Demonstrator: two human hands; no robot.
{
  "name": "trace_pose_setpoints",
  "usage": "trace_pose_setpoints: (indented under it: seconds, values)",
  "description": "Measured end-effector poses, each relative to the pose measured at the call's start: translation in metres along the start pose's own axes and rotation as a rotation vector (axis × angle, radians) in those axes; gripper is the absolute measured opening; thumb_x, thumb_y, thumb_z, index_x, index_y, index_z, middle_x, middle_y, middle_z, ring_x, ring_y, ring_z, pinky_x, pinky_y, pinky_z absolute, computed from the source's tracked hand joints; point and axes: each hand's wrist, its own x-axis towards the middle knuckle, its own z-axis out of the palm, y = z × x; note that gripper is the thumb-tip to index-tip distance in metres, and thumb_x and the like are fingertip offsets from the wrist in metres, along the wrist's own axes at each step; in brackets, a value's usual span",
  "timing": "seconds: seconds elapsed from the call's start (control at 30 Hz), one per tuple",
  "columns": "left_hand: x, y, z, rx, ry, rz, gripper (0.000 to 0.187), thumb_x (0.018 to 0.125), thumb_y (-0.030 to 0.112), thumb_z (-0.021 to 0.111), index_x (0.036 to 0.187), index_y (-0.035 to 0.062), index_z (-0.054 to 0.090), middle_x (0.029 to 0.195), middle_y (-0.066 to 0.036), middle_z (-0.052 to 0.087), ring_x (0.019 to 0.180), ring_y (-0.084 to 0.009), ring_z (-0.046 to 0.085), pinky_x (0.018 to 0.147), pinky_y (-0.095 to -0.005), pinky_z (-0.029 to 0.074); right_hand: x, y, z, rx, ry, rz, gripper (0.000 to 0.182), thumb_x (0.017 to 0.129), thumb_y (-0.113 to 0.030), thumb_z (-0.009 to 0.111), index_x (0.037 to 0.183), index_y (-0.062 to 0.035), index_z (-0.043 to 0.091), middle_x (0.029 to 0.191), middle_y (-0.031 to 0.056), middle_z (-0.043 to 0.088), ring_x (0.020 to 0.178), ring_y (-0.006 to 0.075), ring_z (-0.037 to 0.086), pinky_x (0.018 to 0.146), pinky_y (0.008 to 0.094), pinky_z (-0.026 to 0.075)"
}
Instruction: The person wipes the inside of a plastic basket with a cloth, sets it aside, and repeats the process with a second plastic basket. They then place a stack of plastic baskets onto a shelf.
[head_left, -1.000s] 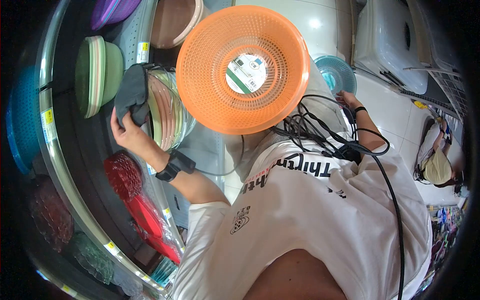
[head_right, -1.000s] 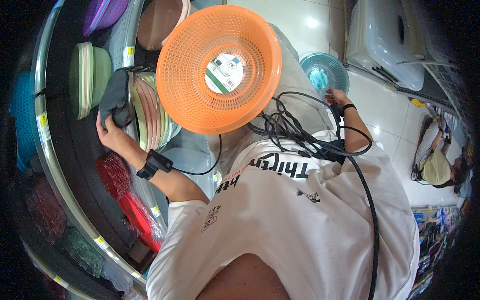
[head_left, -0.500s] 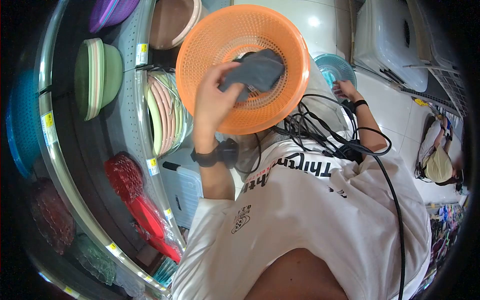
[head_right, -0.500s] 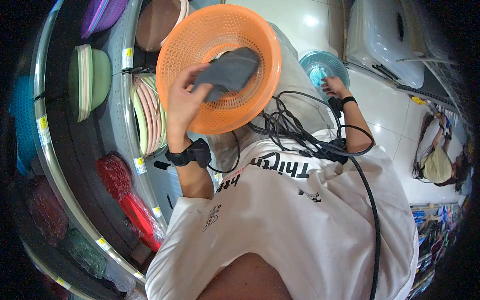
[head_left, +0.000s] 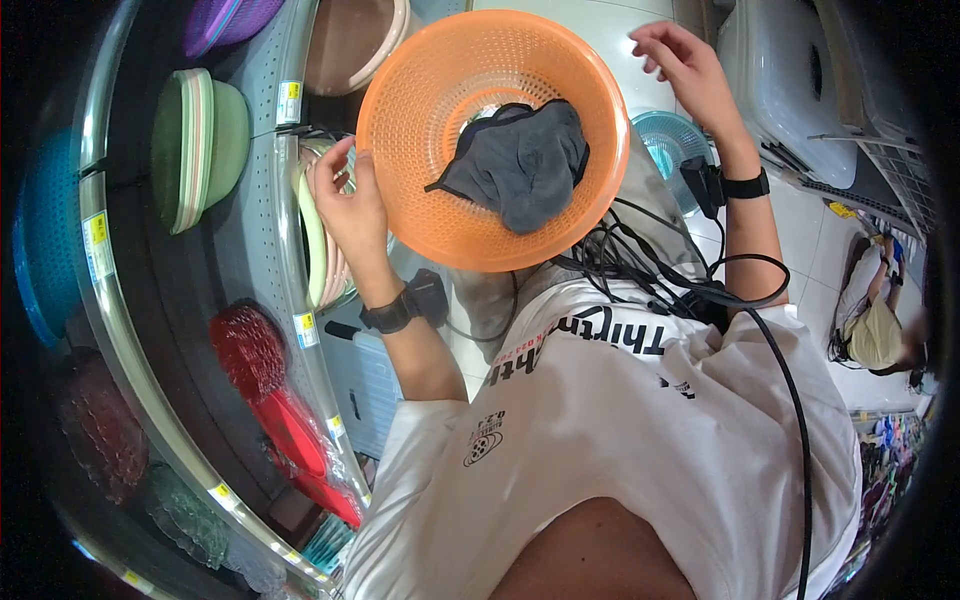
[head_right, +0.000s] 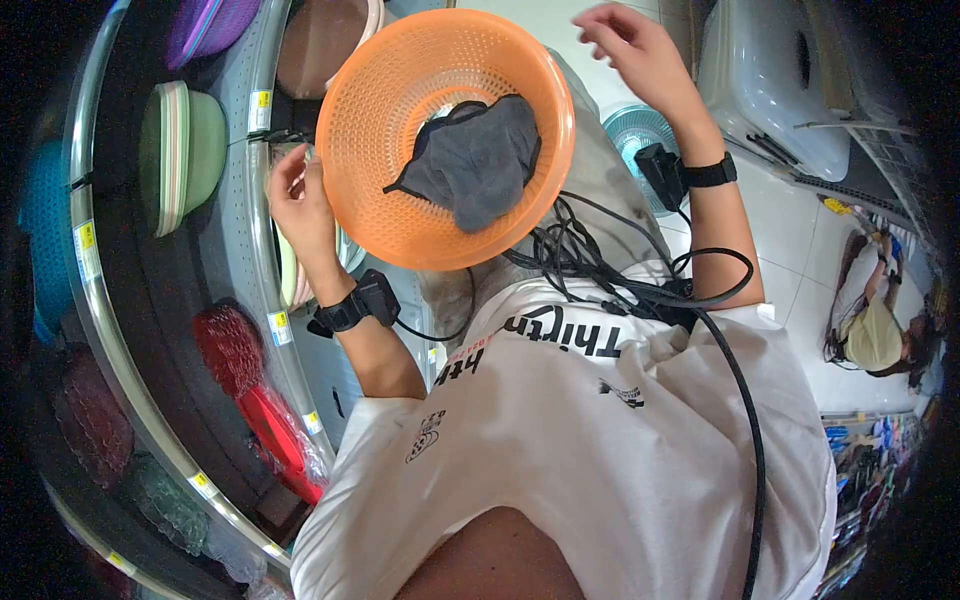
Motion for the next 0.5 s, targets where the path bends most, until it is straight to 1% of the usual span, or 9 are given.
trace_pose_setpoints:
  seconds: [0.07, 0.1, 0.17, 0.2, 0.27, 0.3, 0.37, 0.47, 0.5]
  values:
    - [-0.004, -0.004, 0.006, -0.018, 0.040, -0.088, 0.037, 0.094, 0.016, 0.074, 0.127, 0.0030, 0.065, 0.125, -0.012, 0.061, 0.121, -0.0255, 0.057, 0.105, -0.0390, 0.045, 0.003, -0.037, 0.011, 0.023, -0.127, -0.109, 0.024, 0.106, -0.022, 0.056, 0.118, -0.0082, 0.071, 0.101, -0.0016, 0.071, 0.085, 0.0058, 0.060, 0.070, 0.0230, 0.047]
    - [-0.008, -0.007, 0.011, -0.023, 0.038, -0.087, 0.037, 0.094, 0.016, 0.074, 0.127, 0.0030, 0.065, 0.125, -0.012, 0.061, 0.121, -0.0255, 0.057, 0.105, -0.0390, 0.045, 0.001, -0.054, 0.021, 0.018, -0.125, -0.109, 0.024, 0.106, -0.022, 0.056, 0.118, -0.0082, 0.071, 0.101, -0.0016, 0.071, 0.085, 0.0058, 0.060, 0.070, 0.0230, 0.047]
    - [-0.016, -0.010, 0.022, 0.100, 0.013, -0.004, 0.040, 0.092, 0.014, 0.073, 0.129, 0.0049, 0.064, 0.139, -0.017, 0.050, 0.133, -0.0331, 0.050, 0.113, -0.0436, 0.041, -0.002, -0.086, 0.043, -0.139, -0.307, -0.249, 0.025, 0.104, -0.025, 0.059, 0.117, -0.0067, 0.070, 0.100, 0.0037, 0.072, 0.085, 0.0146, 0.065, 0.074, 0.0292, 0.052]
    - [-0.020, -0.007, 0.025, 0.097, 0.015, -0.003, 0.040, 0.092, 0.014, 0.073, 0.129, 0.0049, 0.064, 0.139, -0.017, 0.050, 0.133, -0.0331, 0.050, 0.113, -0.0436, 0.041, -0.006, -0.098, 0.053, -0.142, -0.307, -0.251, 0.025, 0.104, -0.025, 0.059, 0.117, -0.0067, 0.070, 0.100, 0.0037, 0.072, 0.085, 0.0146, 0.065, 0.074, 0.0292, 0.052]
    - [-0.026, 0.002, 0.028, 0.251, 0.003, 0.039, 0.040, 0.090, 0.013, 0.074, 0.129, 0.0071, 0.065, 0.143, -0.019, 0.045, 0.137, -0.0379, 0.046, 0.116, -0.0456, 0.038, -0.010, -0.117, 0.070, -0.442, -0.696, -0.136, 0.030, 0.095, -0.028, 0.065, 0.113, -0.0053, 0.074, 0.091, 0.0150, 0.075, 0.086, 0.0301, 0.072, 0.081, 0.0402, 0.056]
    - [-0.028, 0.005, 0.028, 0.255, 0.006, 0.052, 0.039, 0.089, 0.012, 0.074, 0.127, 0.0082, 0.066, 0.144, -0.020, 0.044, 0.136, -0.0393, 0.046, 0.115, -0.0454, 0.039, -0.011, -0.118, 0.078, -0.444, -0.701, -0.143, 0.030, 0.095, -0.028, 0.065, 0.113, -0.0053, 0.074, 0.091, 0.0150, 0.075, 0.086, 0.0301, 0.072, 0.081, 0.0402, 0.056]
    - [-0.030, 0.004, 0.027, 0.251, 0.010, 0.044, 0.038, 0.089, 0.012, 0.074, 0.126, 0.0082, 0.066, 0.144, -0.020, 0.044, 0.136, -0.0394, 0.046, 0.115, -0.0457, 0.039, -0.017, -0.110, 0.102, -0.774, -0.977, -0.038, 0.038, 0.087, -0.032, 0.072, 0.114, -0.0048, 0.073, 0.105, 0.0168, 0.074, 0.097, 0.0365, 0.071, 0.086, 0.0437, 0.056]
    - [-0.033, 0.004, 0.027, 0.200, 0.016, 0.039, 0.034, 0.089, 0.012, 0.073, 0.122, 0.0088, 0.068, 0.145, -0.019, 0.042, 0.135, -0.0399, 0.048, 0.115, -0.0461, 0.039, -0.026, -0.109, 0.134, -1.055, -1.145, -0.084, 0.035, 0.081, -0.031, 0.076, 0.106, -0.0063, 0.078, 0.103, 0.0166, 0.076, 0.101, 0.0359, 0.072, 0.086, 0.0448, 0.057]
    - [-0.034, 0.005, 0.027, 0.208, 0.022, 0.043, 0.032, 0.089, 0.011, 0.072, 0.122, 0.0091, 0.068, 0.145, -0.019, 0.042, 0.135, -0.0396, 0.048, 0.115, -0.0459, 0.039, -0.027, -0.104, 0.145, -1.059, -1.146, -0.083, 0.035, 0.081, -0.031, 0.076, 0.106, -0.0063, 0.078, 0.103, 0.0166, 0.076, 0.101, 0.0359, 0.072, 0.086, 0.0448, 0.057]
